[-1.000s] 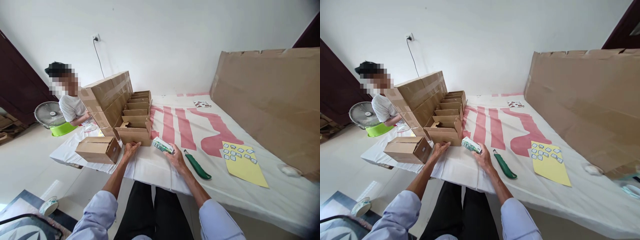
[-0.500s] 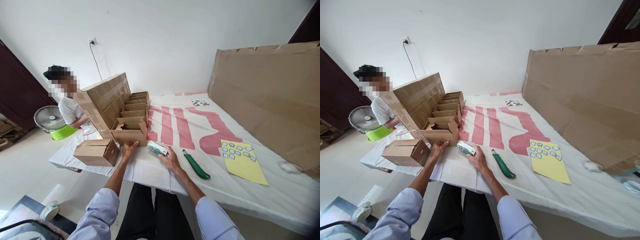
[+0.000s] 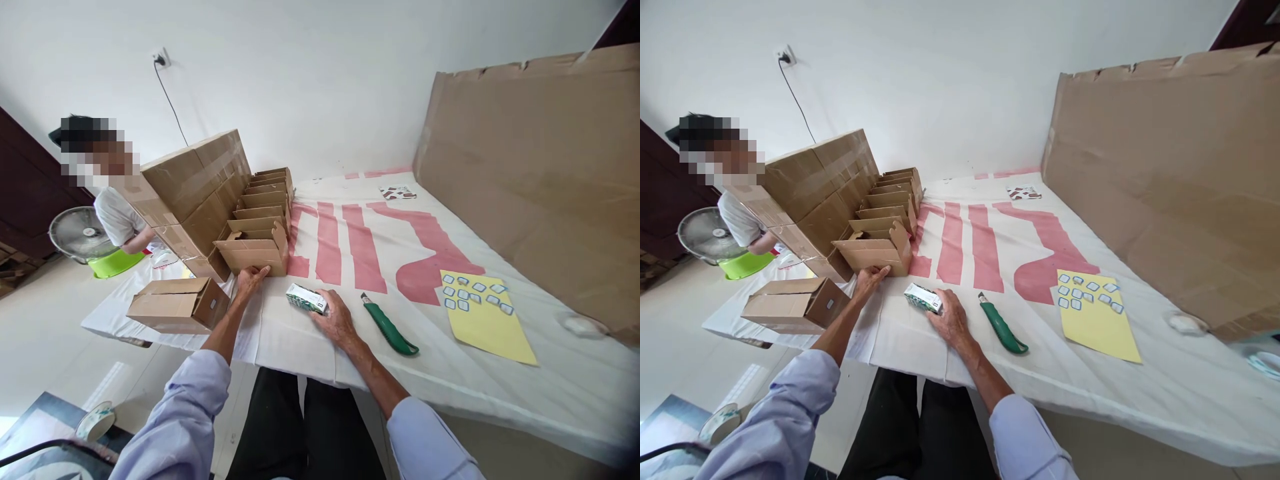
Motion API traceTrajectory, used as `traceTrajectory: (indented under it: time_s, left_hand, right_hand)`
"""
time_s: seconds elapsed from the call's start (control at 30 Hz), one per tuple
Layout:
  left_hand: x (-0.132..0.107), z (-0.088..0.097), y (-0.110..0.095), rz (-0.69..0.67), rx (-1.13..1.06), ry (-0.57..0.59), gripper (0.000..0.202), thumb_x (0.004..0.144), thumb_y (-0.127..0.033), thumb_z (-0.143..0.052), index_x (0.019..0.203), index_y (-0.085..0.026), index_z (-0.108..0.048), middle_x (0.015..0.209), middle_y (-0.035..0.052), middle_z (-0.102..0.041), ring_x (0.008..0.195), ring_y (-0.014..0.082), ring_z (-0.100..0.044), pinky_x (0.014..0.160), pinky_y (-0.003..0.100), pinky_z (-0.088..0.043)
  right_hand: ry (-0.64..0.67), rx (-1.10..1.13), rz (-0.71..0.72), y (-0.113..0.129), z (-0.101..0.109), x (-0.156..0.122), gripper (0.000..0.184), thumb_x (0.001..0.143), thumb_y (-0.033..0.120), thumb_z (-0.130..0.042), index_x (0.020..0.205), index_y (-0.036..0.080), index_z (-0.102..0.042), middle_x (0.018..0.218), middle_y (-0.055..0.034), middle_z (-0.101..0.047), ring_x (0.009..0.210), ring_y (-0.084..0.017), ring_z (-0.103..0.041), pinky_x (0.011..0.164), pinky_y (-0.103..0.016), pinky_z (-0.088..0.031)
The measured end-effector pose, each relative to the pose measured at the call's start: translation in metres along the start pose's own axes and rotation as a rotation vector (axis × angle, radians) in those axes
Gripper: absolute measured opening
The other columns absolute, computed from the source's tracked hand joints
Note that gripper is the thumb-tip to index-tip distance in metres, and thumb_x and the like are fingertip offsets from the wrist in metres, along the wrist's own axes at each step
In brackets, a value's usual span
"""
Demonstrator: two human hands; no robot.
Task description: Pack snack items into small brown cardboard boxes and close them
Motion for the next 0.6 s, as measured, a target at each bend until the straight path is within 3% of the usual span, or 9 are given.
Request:
traceTrajectory:
  time_s: [0.33, 0.6]
  left_hand:
    - [0.069, -0.027, -0.017, -0.035, 0.011, 0.003, 0.048, 0.084, -0.066, -0.073, 0.067, -0.021, -0.070, 0.064, 0.0076, -0.068, 0.079, 0.0282, -0.069, 0.066, 0.033, -0.049]
    - [0.109, -0.034, -0.029, -0.089, 0.019, 0.060, 0.052, 0.083, -0.067, -0.074, 0.060, -0.021, -0.069, 0.059, 0.0070, -0.064, 0.077, 0.0271, -0.065, 0.068, 0.034, -0.048]
  right_hand:
    - [-0.019, -0.023, 0.044, 0.004, 0.000, -0.008, 0.055, 0.082, 0.017, -0.072, 0.136, 0.024, -0.067, 0.120, -0.0088, -0.071, 0.112, -0.030, -0.069, 0.100, -0.044, -0.060]
    - [-0.020, -0.043, 0.072, 0.011, 0.001, -0.012, 0.056, 0.084, 0.016, -0.072, 0.139, 0.023, -0.065, 0.121, -0.0107, -0.071, 0.111, -0.031, -0.069, 0.095, -0.047, -0.062]
Point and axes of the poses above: each hand's wrist, its own x-axis towards the middle knuckle, its own z-axis out of the back of the hand, y = z × x, the point moved 9 cm from there along x, towards the middle knuckle
